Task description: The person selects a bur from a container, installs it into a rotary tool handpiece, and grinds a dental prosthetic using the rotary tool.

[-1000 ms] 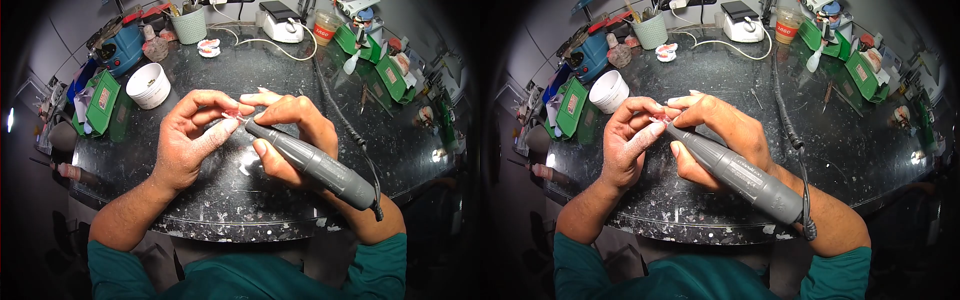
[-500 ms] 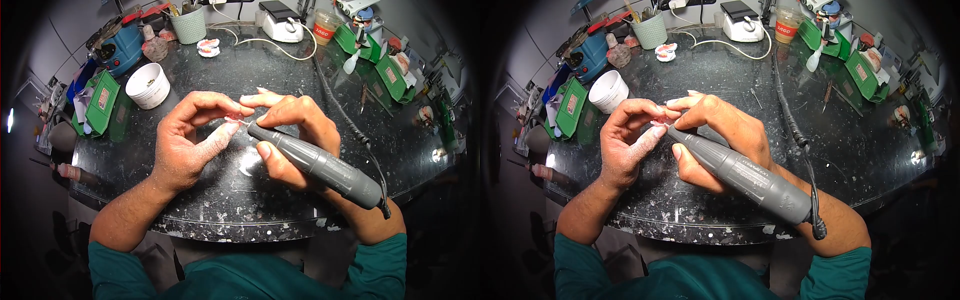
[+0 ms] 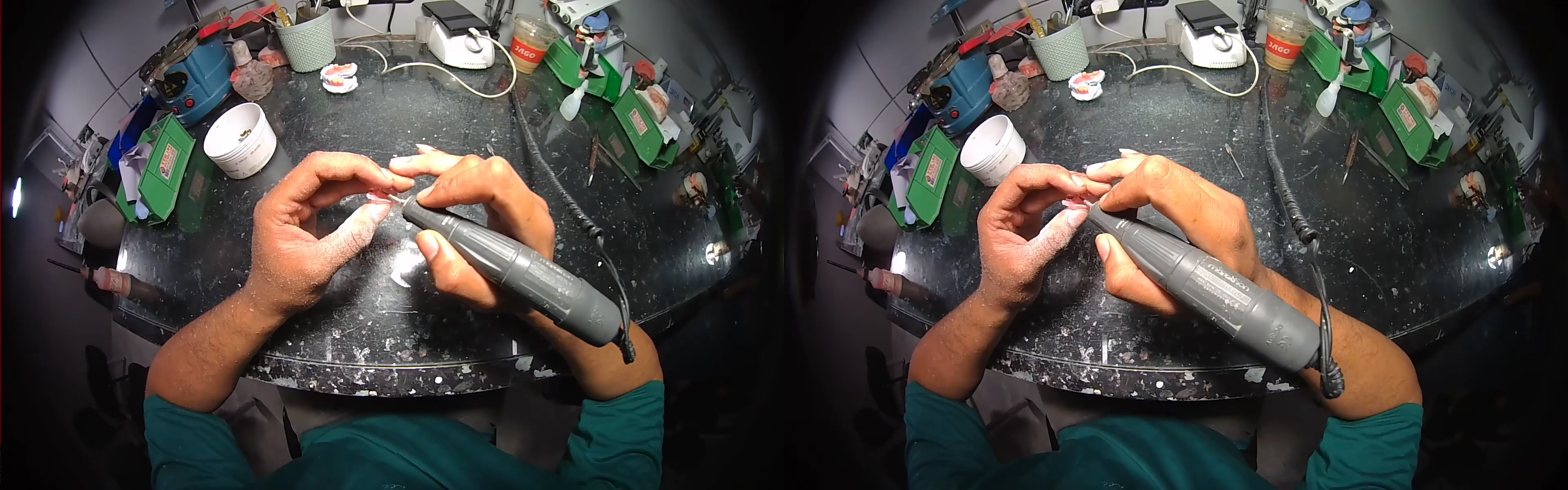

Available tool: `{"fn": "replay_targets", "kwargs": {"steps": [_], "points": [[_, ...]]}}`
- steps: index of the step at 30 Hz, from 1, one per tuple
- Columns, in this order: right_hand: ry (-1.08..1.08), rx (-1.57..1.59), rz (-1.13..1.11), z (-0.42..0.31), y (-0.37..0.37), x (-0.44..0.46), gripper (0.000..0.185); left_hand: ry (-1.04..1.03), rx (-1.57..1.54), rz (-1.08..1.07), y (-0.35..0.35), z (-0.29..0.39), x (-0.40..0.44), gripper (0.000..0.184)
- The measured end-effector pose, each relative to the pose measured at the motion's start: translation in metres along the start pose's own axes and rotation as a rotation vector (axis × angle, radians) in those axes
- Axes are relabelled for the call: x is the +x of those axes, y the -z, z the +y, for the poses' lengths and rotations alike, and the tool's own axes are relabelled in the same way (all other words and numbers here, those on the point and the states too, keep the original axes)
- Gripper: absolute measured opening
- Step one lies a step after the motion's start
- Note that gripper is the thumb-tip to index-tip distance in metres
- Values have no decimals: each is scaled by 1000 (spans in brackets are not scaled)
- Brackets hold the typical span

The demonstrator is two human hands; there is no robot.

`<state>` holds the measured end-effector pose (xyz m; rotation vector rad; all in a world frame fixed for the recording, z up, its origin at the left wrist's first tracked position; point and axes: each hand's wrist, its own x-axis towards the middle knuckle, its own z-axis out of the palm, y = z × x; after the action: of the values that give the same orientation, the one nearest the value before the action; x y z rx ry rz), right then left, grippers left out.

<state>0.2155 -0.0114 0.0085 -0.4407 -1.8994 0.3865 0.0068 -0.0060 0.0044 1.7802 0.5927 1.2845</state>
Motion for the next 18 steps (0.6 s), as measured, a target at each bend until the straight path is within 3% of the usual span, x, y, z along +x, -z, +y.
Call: {"fn": "replay_targets", "kwargs": {"steps": [18], "points": [[-38,3,46,0,-2,-1,28,28,-35,18,0,0,0,23]]}}
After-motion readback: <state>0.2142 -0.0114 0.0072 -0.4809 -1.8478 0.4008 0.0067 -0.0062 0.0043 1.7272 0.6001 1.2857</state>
